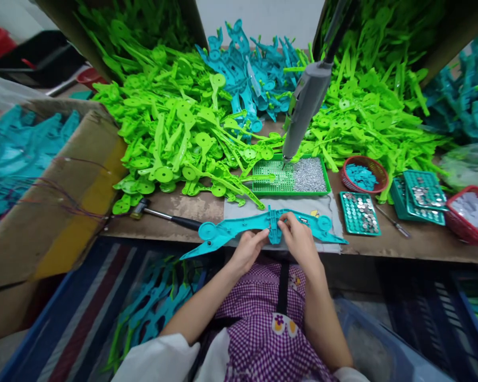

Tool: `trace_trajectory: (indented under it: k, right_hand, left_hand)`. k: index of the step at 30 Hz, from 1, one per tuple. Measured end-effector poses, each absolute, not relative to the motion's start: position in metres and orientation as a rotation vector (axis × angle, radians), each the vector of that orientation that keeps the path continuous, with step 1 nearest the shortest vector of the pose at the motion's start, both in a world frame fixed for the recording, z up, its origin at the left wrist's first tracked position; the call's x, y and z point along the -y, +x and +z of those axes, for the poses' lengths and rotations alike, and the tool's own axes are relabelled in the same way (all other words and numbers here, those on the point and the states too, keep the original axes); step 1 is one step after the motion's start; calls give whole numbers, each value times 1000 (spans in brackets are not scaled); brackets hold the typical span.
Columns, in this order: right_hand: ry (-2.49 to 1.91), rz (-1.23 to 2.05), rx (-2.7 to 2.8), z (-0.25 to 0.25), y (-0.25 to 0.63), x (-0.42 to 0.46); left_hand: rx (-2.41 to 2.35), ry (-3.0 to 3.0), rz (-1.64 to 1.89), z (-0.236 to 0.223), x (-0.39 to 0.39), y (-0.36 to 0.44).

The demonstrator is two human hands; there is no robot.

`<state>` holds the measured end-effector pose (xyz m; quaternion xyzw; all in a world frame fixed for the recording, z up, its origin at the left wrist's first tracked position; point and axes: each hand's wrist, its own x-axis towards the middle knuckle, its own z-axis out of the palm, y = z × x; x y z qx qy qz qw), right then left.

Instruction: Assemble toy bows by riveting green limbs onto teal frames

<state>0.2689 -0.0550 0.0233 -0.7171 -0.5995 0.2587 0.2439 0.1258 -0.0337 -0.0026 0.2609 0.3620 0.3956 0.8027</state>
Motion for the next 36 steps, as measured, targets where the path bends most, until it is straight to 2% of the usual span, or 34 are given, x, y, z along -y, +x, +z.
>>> trace_trajectory:
  k: [5,11,17,20,23,26,29,33,36]
  right_hand:
    - [-1903,774,1615,25,280,70]
    - [-1856,611,1800,29,284,78]
    - [-2025,606,1903,26,273,52]
    - [-2177,633,1833,24,274,47]
    - [-2270,630,1772,20,273,48]
    - [-2302,602,1762,18,268,50]
    - [-2343,551,1843,22,262,51]
    - [-2327,510,2079,37,267,45]
    - [-2107,546,2170,43,284,34]
  left_hand:
    - [-780,553,844,-2,33,124]
    - [-770,602,811,-5,34,124]
    - [-762,654,731,-4,25,118]
    - [-791,823,511,6,17,97]
    - [-874,1284,224,22,13,73]
    - [-1023,1895,369,31,6,67]
    - [-1052,2246,521,24,-7,79]
    - [-958,2275,511,11,-22,91]
    - [-1011,2115,607,11,-24,88]
